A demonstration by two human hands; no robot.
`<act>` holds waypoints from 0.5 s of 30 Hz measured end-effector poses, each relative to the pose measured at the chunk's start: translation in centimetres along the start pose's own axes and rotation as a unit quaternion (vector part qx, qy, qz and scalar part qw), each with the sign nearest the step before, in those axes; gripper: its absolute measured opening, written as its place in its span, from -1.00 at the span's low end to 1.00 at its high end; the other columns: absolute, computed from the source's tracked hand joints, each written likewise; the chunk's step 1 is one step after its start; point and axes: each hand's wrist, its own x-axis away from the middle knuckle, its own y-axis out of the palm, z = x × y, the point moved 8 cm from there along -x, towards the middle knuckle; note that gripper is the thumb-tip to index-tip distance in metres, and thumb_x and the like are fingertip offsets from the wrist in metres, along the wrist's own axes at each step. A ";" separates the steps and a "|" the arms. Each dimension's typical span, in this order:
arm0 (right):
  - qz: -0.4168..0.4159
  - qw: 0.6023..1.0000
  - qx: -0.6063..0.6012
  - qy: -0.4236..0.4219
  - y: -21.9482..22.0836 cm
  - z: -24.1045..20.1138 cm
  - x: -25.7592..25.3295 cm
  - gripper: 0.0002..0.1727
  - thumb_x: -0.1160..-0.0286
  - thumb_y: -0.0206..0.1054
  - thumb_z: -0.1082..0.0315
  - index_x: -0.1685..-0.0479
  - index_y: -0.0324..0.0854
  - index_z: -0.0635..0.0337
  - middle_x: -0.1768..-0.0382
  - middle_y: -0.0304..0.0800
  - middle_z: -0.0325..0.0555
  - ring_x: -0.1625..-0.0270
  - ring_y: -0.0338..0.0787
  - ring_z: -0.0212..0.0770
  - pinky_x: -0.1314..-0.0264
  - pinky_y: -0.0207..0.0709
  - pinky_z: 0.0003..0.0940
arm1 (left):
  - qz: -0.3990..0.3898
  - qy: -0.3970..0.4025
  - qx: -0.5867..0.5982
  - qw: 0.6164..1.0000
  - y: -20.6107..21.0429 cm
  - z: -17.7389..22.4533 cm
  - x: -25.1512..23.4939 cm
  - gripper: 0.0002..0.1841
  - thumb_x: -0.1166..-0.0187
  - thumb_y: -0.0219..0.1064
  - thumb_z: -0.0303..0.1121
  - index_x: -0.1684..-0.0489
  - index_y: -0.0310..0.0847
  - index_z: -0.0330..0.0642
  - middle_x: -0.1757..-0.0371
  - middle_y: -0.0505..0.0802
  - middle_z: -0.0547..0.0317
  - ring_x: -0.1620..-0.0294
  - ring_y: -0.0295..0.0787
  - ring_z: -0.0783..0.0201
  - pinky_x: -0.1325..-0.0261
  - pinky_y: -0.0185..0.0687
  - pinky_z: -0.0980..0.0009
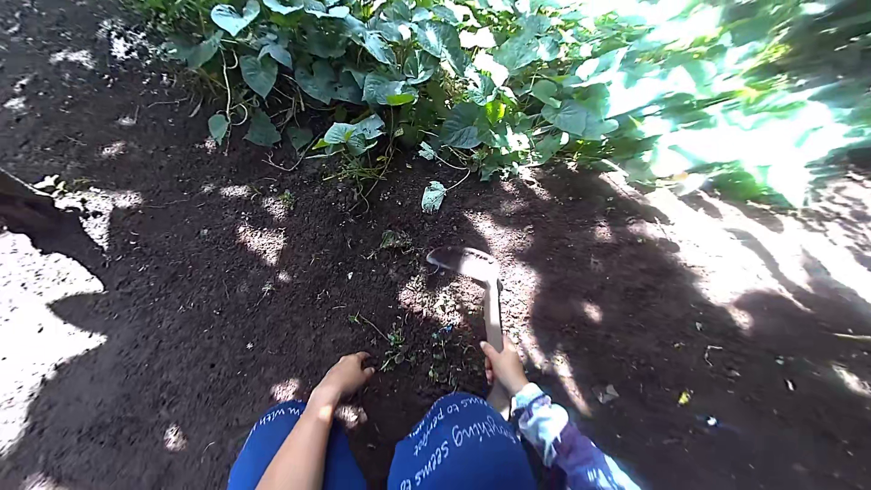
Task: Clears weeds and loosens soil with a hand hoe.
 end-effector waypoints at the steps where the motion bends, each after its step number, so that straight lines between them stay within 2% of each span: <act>1: 0.006 1.000 -0.014 -0.021 0.2 -2.0 -0.7 -0.48 -0.79 0.24 0.16 -0.52 0.24 0.29 0.63 0.53 -0.07 0.74 0.58 -0.20 0.63 0.61 -0.24 | 0.000 0.001 -0.001 1.000 0.0 0.1 0.0 -0.46 -0.75 0.22 -0.08 -0.66 0.46 -0.11 -0.47 0.74 -0.17 -0.52 0.65 -0.14 -0.61 0.41 -0.20; 3: 0.034 0.997 -0.063 -0.037 1.5 -5.4 -2.5 -0.55 -0.83 0.18 0.16 -0.39 0.31 0.37 0.62 0.55 -0.08 0.72 0.58 -0.20 0.58 0.63 -0.23 | -0.003 0.006 -0.008 1.000 0.2 0.4 0.1 -0.45 -0.75 0.21 -0.08 -0.67 0.45 -0.11 -0.48 0.72 -0.17 -0.55 0.63 -0.14 -0.63 0.39 -0.21; 5: 0.042 0.994 -0.096 -0.025 3.4 -6.3 -3.5 -0.52 -0.81 0.17 0.23 -0.49 0.18 0.34 0.60 0.51 -0.09 0.72 0.59 -0.21 0.59 0.65 -0.24 | -0.009 0.012 -0.012 1.000 0.7 0.6 0.0 -0.45 -0.76 0.21 -0.08 -0.67 0.45 -0.11 -0.49 0.72 -0.17 -0.55 0.62 -0.14 -0.63 0.39 -0.21; 7: 0.015 0.998 -0.053 0.005 5.6 -2.8 -2.3 -0.41 -0.77 0.21 0.28 -0.62 0.06 0.32 0.56 0.55 -0.03 0.70 0.63 -0.17 0.58 0.67 -0.22 | -0.012 0.016 -0.013 1.000 0.9 0.5 0.4 -0.46 -0.76 0.21 -0.09 -0.66 0.46 -0.11 -0.48 0.73 -0.18 -0.55 0.62 -0.15 -0.63 0.38 -0.21; 8: -0.001 1.000 0.005 0.012 6.3 -0.3 -1.2 -0.35 -0.72 0.24 0.29 -0.68 0.05 0.31 0.49 0.62 0.04 0.64 0.67 -0.13 0.52 0.69 -0.18 | -0.007 0.017 -0.011 1.000 0.7 0.5 0.7 -0.47 -0.76 0.22 -0.09 -0.65 0.47 -0.11 -0.46 0.74 -0.19 -0.53 0.64 -0.15 -0.62 0.40 -0.21; 9: -0.014 0.997 0.075 0.015 6.5 2.0 0.0 -0.30 -0.68 0.28 0.27 -0.71 0.08 0.31 0.37 0.70 0.13 0.52 0.75 -0.06 0.39 0.72 -0.11 | -0.001 0.017 -0.007 1.000 0.2 0.5 0.8 -0.48 -0.75 0.22 -0.10 -0.64 0.48 -0.10 -0.45 0.74 -0.19 -0.52 0.64 -0.14 -0.61 0.40 -0.21; 11: -0.040 0.983 0.175 0.033 6.1 5.5 2.0 -0.29 -0.60 0.39 0.23 -0.68 0.23 0.29 -0.04 0.81 0.32 0.00 0.87 0.16 -0.15 0.71 0.14 | 0.005 0.014 0.003 1.000 -0.3 0.4 1.3 -0.47 -0.76 0.22 -0.10 -0.65 0.47 -0.09 -0.47 0.73 -0.18 -0.53 0.64 -0.13 -0.62 0.40 -0.19; 12: -0.054 0.980 0.186 0.039 5.7 5.9 2.6 -0.31 -0.59 0.42 0.24 -0.65 0.28 0.29 -0.12 0.79 0.35 -0.09 0.85 0.19 -0.24 0.67 0.17 | 0.009 0.014 0.009 1.000 -0.5 0.4 1.6 -0.47 -0.76 0.22 -0.11 -0.66 0.46 -0.10 -0.48 0.72 -0.18 -0.53 0.64 -0.13 -0.63 0.40 -0.19; 13: -0.060 0.982 0.177 0.034 5.4 5.2 3.0 -0.36 -0.60 0.42 0.24 -0.59 0.32 0.29 -0.02 0.79 0.30 0.05 0.86 0.13 -0.10 0.71 0.11 | 0.013 0.016 0.014 1.000 -0.7 0.3 1.9 -0.47 -0.76 0.21 -0.11 -0.66 0.46 -0.11 -0.48 0.72 -0.18 -0.53 0.64 -0.13 -0.63 0.40 -0.18; 15: -0.054 0.992 0.116 -0.011 5.4 1.7 2.3 -0.43 -0.61 0.38 0.27 -0.51 0.30 0.31 0.37 0.71 0.11 0.52 0.75 -0.07 0.38 0.72 -0.11 | 0.027 0.024 0.017 0.999 -1.0 -0.1 2.1 -0.48 -0.75 0.23 -0.12 -0.63 0.48 -0.14 -0.45 0.74 -0.20 -0.49 0.67 -0.14 -0.60 0.43 -0.19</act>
